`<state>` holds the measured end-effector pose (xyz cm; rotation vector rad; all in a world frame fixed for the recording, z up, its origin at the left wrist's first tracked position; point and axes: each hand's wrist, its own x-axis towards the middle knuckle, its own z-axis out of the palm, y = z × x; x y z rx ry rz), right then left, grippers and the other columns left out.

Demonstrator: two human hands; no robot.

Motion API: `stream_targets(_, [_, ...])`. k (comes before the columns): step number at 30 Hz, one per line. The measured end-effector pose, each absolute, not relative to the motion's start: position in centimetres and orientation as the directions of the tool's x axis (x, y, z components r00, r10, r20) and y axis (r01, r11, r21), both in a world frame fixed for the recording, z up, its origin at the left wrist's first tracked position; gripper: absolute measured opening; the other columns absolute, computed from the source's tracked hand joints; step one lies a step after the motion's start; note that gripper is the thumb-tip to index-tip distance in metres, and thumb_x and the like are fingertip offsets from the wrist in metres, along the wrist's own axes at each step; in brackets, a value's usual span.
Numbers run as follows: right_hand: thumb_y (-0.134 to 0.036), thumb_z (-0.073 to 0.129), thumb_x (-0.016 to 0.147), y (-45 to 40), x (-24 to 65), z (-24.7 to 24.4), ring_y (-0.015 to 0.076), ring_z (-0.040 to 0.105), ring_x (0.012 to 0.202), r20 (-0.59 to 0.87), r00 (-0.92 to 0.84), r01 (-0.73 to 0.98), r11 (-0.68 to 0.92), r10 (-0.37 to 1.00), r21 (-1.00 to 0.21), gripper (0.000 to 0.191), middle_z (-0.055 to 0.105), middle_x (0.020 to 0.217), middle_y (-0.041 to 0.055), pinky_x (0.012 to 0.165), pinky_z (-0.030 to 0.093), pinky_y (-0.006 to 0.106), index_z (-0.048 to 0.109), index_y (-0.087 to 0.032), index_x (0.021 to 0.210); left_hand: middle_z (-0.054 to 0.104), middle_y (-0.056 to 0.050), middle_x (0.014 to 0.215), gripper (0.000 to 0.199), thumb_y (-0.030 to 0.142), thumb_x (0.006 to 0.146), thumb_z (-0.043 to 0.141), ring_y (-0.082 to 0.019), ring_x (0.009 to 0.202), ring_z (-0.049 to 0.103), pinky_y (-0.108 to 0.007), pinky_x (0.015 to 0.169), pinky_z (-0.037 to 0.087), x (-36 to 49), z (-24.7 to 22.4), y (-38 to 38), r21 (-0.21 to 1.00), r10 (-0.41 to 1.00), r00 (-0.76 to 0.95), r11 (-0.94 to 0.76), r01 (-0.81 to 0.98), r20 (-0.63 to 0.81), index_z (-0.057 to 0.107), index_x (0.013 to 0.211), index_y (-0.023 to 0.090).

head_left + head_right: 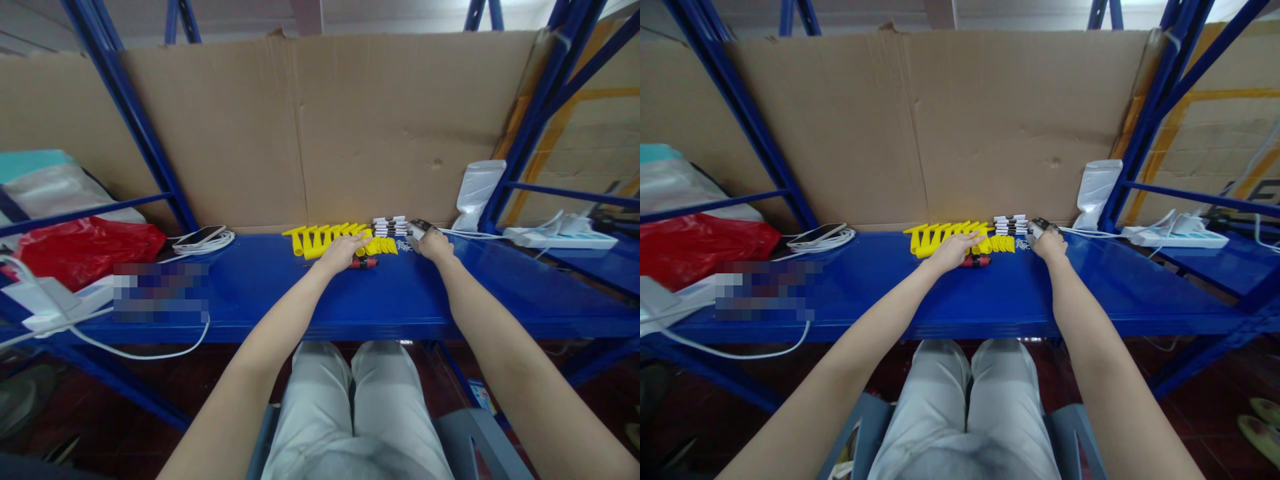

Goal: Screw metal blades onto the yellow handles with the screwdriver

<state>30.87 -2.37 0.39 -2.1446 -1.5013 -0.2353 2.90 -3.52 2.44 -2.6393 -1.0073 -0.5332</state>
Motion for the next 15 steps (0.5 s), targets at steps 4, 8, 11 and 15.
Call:
stream_targets(4, [-0.031,0.042,0.091,-3.5,28.6,1.6,0.0354,0.053,0.118,0.528,0.209,0.973,-0.123,0.823,-0.193,0.045,0.058,0.126,0.0248,0.094,0.044,0.048,0.057,-0.007,0.125,0.046,-0.010,0.151,0.075,-0.007,0.076,0.041,-0.020,0.127,0.057,-0.040,0.109,0.042,2.7,2.3,-3.2,-0.103,0.570,0.705,-0.743,0.662,0.422,0.047,0.145,0.020])
stream_targets(8, [-0.026,0.043,0.090,-3.9,26.0,1.9,0.0340,0.051,0.121,0.643,-0.149,0.975,0.221,0.751,-0.032,0.048,0.056,0.136,0.0192,0.094,0.043,0.048,0.051,-0.014,0.136,0.048,-0.008,0.151,0.079,-0.003,0.078,0.041,-0.021,0.127,0.056,-0.043,0.109,0.042,2.5,2.1,-2.9,-0.106,0.531,0.732,-0.774,0.624,0.428,0.035,0.152,0.024])
stream_targets(11, [-0.021,0.041,0.091,-3.8,24.3,1.7,0.0299,0.050,0.125,0.633,-0.357,0.911,0.406,0.687,0.073,0.046,0.057,0.139,0.0148,0.098,0.041,0.046,0.055,-0.017,0.136,0.058,-0.014,0.140,0.079,0.000,0.081,0.041,-0.026,0.121,0.060,-0.046,0.104,0.044,2.6,2.1,-3.3,-0.109,0.561,0.716,-0.751,0.652,0.415,0.026,0.156,0.021])
stream_targets(15, [-0.015,0.038,0.092,-3.7,23.5,1.8,0.0265,0.056,0.118,0.605,-0.486,0.846,0.513,0.630,0.145,0.040,0.068,0.124,0.0146,0.095,0.041,0.042,0.067,-0.016,0.120,0.069,-0.017,0.118,0.074,0.002,0.084,0.040,-0.029,0.112,0.064,-0.045,0.098,0.048,2.9,2.3,-4.0,-0.110,0.615,0.685,-0.708,0.698,0.390,0.025,0.156,0.016])
